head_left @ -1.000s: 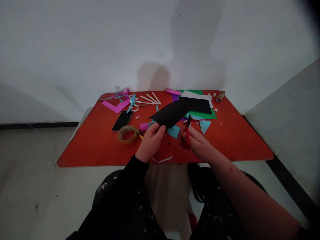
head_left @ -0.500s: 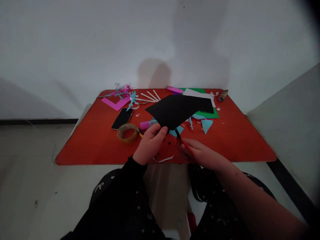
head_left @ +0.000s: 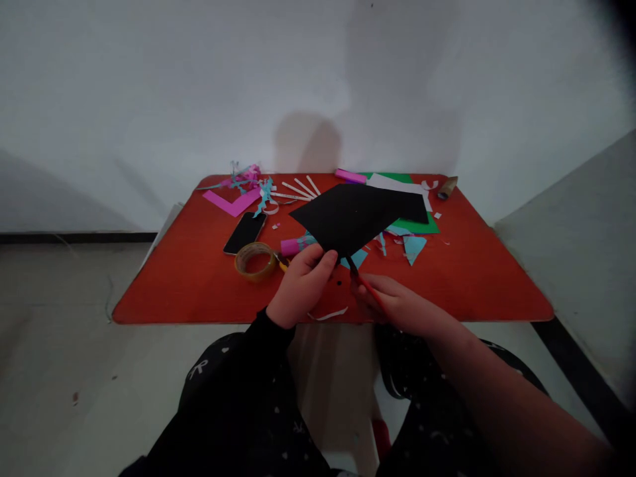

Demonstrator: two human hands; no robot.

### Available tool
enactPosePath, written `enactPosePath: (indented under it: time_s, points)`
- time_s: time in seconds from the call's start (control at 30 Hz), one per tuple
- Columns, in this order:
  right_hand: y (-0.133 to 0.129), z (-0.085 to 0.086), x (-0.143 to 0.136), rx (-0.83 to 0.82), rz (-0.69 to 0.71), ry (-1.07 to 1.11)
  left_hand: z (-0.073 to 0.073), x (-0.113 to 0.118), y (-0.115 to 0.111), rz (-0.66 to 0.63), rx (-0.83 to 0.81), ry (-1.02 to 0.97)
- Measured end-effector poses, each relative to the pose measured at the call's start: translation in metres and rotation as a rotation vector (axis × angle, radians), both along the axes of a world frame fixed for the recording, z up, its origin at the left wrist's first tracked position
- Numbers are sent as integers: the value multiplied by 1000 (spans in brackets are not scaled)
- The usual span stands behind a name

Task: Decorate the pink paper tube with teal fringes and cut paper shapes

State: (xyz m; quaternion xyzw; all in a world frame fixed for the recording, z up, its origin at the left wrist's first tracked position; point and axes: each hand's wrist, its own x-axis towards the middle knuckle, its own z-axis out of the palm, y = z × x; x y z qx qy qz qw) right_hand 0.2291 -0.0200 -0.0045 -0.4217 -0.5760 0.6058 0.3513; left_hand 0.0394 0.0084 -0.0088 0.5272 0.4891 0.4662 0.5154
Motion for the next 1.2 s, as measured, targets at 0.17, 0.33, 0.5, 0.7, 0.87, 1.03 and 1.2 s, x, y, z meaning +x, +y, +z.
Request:
enactPosePath:
  time_s: [0.17, 0.33, 0.5, 0.7, 0.87, 1.03, 1.2]
  points:
    - [1, -3, 2, -39, 98, -52, 2, 0, -1, -4, -3, -9]
    - [0, -4, -1, -59, 82, -13, -1, 1, -1, 25, -14, -23]
    - [-1, -4, -4, -76, 75, -33, -2, 7, -3, 72, -30, -74]
    - [1, -11, -6, -126, 69, -4, -2, 12, -6, 108, -37, -122]
    - [1, -14, -9, -126, 58, 40, -1, 17, -8, 110, -46, -174]
    - [2, -11, -10, -113, 53, 28, 0, 19, -8, 107, -35, -178]
    - [1, -13, -12, -149, 34, 23, -2, 19, -10, 115, -35, -182]
